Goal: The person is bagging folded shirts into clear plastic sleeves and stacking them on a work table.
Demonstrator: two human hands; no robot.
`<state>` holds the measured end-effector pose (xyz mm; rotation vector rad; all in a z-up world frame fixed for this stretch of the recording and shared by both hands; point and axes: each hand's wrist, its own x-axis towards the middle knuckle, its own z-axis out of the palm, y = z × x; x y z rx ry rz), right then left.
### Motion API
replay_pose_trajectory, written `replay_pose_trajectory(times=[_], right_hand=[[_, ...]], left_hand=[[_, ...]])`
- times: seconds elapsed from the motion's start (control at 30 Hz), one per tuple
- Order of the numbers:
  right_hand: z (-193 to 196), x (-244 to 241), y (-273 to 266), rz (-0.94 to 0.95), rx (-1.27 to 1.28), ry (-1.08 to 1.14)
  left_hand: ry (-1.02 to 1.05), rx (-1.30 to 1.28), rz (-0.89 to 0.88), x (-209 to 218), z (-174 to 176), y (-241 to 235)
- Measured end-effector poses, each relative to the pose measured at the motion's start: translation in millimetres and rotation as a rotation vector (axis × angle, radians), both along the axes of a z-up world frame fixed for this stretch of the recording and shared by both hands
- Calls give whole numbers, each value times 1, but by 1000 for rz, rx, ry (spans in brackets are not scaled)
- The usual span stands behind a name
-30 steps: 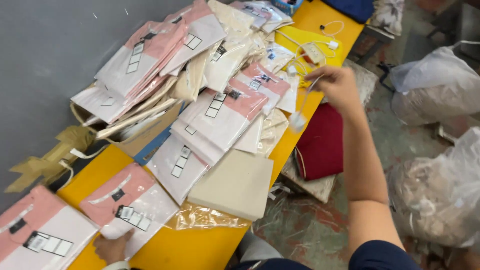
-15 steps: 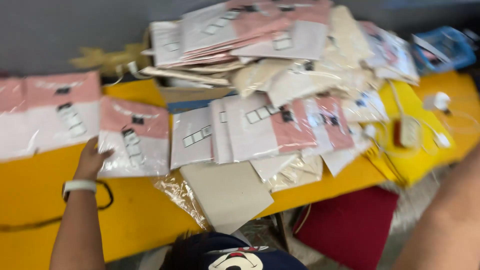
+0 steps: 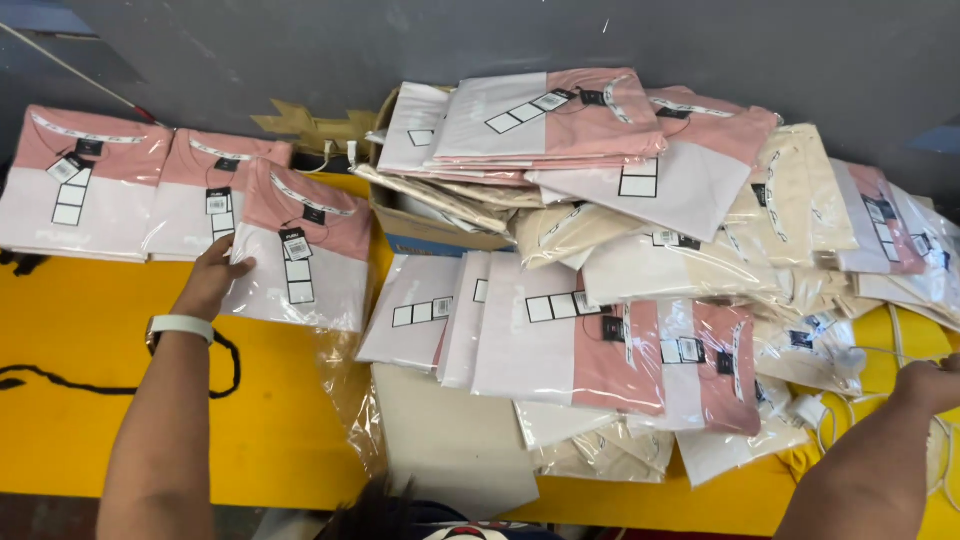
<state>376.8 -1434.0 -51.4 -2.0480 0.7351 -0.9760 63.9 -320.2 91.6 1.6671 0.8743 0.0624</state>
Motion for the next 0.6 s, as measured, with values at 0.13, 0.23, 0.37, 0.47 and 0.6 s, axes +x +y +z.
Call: replay_pose_trajectory(times=[0.13, 0.23, 0.37, 0.47, 0.6], right_hand=[[-12, -6, 22, -39, 195, 262], [-9, -20, 52, -90, 342, 491], [73, -78, 168, 13, 315, 619], [78, -101, 198, 60, 178, 554], [85, -135, 235, 79, -35, 482]], left_hand=[[279, -3, 56, 34, -63, 21], [489, 236, -161, 48, -136, 44], [319, 222, 39, 77, -186, 58], [224, 287, 53, 98, -198, 59], [271, 283, 160, 123, -139, 24]])
